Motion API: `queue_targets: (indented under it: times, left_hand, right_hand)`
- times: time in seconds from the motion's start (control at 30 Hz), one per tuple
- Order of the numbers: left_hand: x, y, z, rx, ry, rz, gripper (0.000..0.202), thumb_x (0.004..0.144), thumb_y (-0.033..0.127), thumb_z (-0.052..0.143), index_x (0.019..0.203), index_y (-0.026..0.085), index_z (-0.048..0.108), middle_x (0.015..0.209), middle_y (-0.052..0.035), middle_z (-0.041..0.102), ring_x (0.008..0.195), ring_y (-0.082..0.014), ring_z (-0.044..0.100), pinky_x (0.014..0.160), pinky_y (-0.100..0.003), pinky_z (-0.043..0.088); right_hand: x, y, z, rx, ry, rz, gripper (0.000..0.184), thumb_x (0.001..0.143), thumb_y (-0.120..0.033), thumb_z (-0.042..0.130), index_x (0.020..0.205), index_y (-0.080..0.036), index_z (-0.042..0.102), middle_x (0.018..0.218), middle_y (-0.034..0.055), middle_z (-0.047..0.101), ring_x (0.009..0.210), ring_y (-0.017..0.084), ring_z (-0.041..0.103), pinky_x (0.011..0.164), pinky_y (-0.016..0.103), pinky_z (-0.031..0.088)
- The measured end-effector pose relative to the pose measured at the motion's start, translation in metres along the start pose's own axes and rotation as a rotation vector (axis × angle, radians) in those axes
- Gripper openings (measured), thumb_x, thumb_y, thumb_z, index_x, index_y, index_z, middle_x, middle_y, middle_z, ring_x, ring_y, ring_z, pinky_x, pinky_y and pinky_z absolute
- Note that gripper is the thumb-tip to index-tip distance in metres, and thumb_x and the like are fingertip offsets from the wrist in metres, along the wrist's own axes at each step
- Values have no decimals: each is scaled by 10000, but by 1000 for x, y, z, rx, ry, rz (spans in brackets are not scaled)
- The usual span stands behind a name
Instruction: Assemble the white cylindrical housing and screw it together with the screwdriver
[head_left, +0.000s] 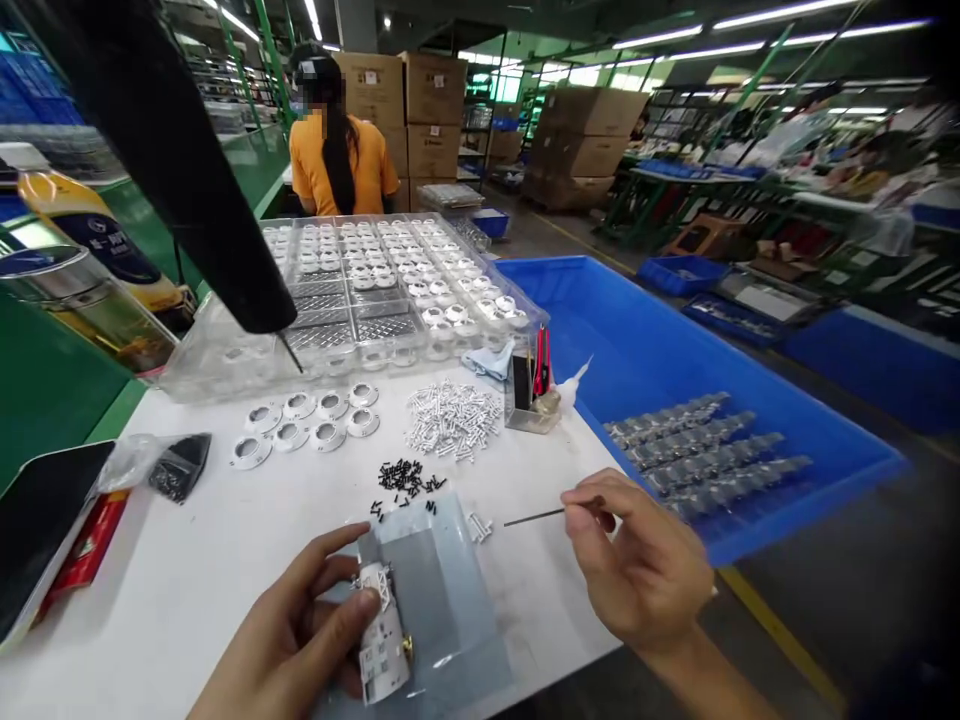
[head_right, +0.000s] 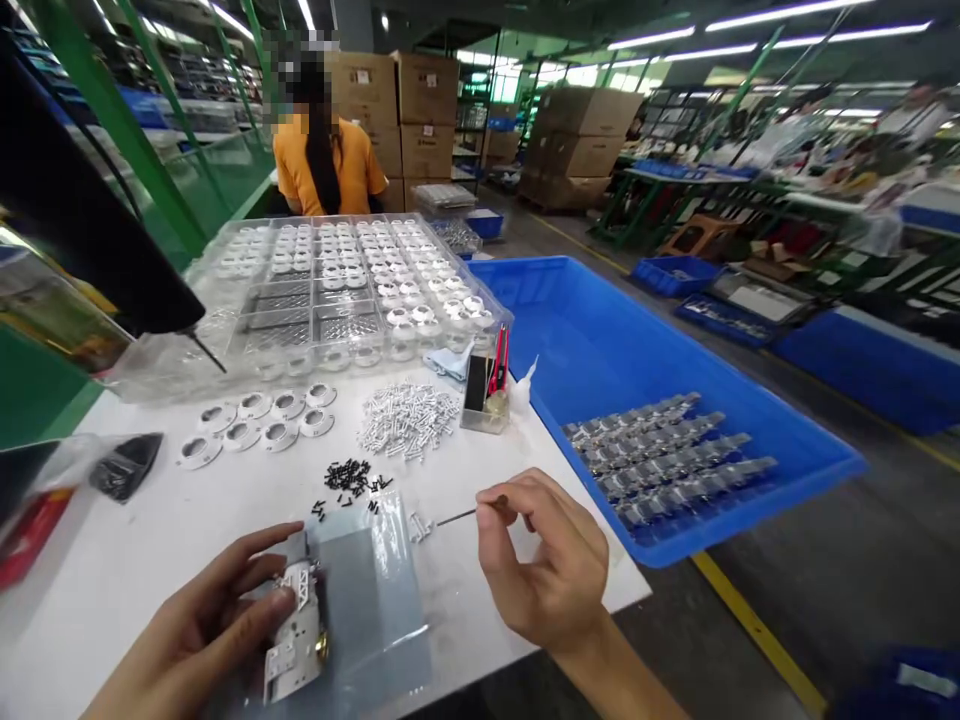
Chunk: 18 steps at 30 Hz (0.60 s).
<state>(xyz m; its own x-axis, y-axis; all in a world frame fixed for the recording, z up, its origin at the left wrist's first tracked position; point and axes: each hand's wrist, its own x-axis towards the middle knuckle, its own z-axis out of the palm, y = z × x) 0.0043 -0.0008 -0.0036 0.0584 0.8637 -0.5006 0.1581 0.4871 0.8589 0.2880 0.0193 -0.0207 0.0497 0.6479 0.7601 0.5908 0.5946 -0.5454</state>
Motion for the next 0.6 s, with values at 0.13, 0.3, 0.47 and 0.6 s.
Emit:
queue_targets:
  times: [0.13, 0.3, 0.47, 0.6]
  left_hand:
    - [-1, 0, -1, -4, 5, 5, 751, 787, 639, 785, 1371, 224, 564, 1125, -52, 711, 611, -135, 653, 583, -247, 569]
    - [-1, -1, 0, -6, 6, 2, 732, 793, 631, 782, 1364, 222, 574, 1163, -60, 720, 584, -126, 642, 589, -267, 581]
    - [-1, 1, 1, -26, 10, -8, 761, 790, 644, 776, 1380, 213, 565, 1175, -69, 720, 564, -128, 646, 577, -278, 589]
    - [0, 0, 0, -1, 11, 2, 758, 784, 645, 773, 1378, 217, 574, 1112, -50, 730, 545, -131, 649, 586, -281, 588]
  right_hand:
    - [-8, 0, 11, 43, -62, 2, 155, 894, -43, 637, 994, -159, 667, 761, 5, 626, 660, 110, 550, 562, 253, 428]
    - [-7, 1, 14, 38, -97, 0, 145, 891, -50, 644, 985, -158, 667, 753, 9, 632, 647, 113, 547, 567, 261, 441]
    - [-7, -1, 15, 35, -112, 13, 161, 889, -47, 646, 990, -170, 670, 744, 6, 630, 636, 122, 546, 551, 265, 440]
    - [-5, -2, 14, 50, -112, 12, 165, 896, -47, 636, 995, -176, 668, 741, 5, 627, 635, 126, 547, 547, 268, 449]
